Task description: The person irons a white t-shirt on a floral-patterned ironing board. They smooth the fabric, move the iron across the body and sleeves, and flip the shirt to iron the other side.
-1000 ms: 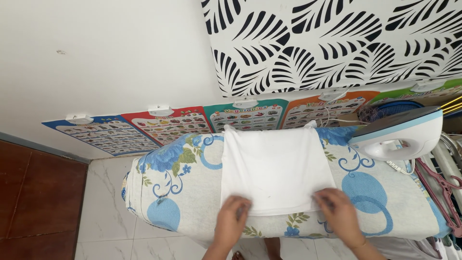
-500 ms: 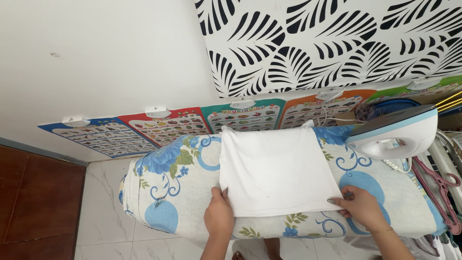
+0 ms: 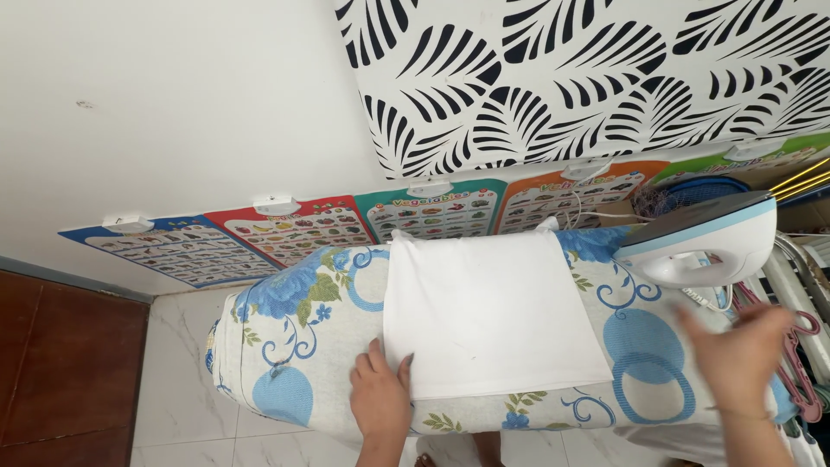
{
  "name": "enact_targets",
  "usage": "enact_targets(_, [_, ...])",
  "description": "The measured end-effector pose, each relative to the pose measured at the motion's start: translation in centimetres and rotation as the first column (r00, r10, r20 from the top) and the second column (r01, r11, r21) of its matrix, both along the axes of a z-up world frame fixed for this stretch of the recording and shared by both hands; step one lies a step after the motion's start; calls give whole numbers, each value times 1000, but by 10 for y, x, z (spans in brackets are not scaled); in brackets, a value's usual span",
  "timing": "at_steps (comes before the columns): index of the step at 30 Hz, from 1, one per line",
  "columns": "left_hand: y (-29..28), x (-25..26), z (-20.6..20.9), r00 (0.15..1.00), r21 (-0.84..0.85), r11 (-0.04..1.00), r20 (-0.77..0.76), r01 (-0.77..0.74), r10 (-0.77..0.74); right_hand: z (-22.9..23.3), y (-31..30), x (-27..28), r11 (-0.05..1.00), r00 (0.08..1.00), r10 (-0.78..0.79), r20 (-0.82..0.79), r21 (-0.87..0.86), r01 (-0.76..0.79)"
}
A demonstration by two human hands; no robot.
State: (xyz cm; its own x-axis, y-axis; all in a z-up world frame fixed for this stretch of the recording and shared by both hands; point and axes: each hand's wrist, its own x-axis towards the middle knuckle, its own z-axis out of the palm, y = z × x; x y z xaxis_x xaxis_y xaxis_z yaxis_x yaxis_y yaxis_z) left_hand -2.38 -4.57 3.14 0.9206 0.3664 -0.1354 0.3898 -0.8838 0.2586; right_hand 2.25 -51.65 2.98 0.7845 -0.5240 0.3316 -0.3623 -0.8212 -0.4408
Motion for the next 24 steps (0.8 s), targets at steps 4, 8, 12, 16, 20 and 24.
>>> enact_targets(4, [-23, 0, -7, 920, -139, 932, 262, 334, -291, 25, -45, 40, 996, 972, 77, 221, 23, -84])
enact_targets(8, [-90, -21, -22, 522, -121, 542, 502, 832, -690, 26, -59, 64, 730, 972, 141, 188, 644, -230])
enact_targets(12, [-140, -29, -37, 413, -214, 354, 506, 910, -757, 26, -62, 70, 541, 935, 230, 271, 763, -355])
enact_targets(16, [-156, -33, -57, 442, -178, 410, 486, 895, -754, 37, -58, 74, 646, 976, 217, 26, 746, -163])
enact_targets(20, [-162, -40, -76, 462, -220, 407, 477, 886, -748, 52, -45, 75, 644, 970, 242, 7, 746, -166])
enact_targets(24, [-168, -44, -78, 479, -251, 408, 452, 878, -753, 73, -24, 80, 717, 941, 339, -10, 651, -251])
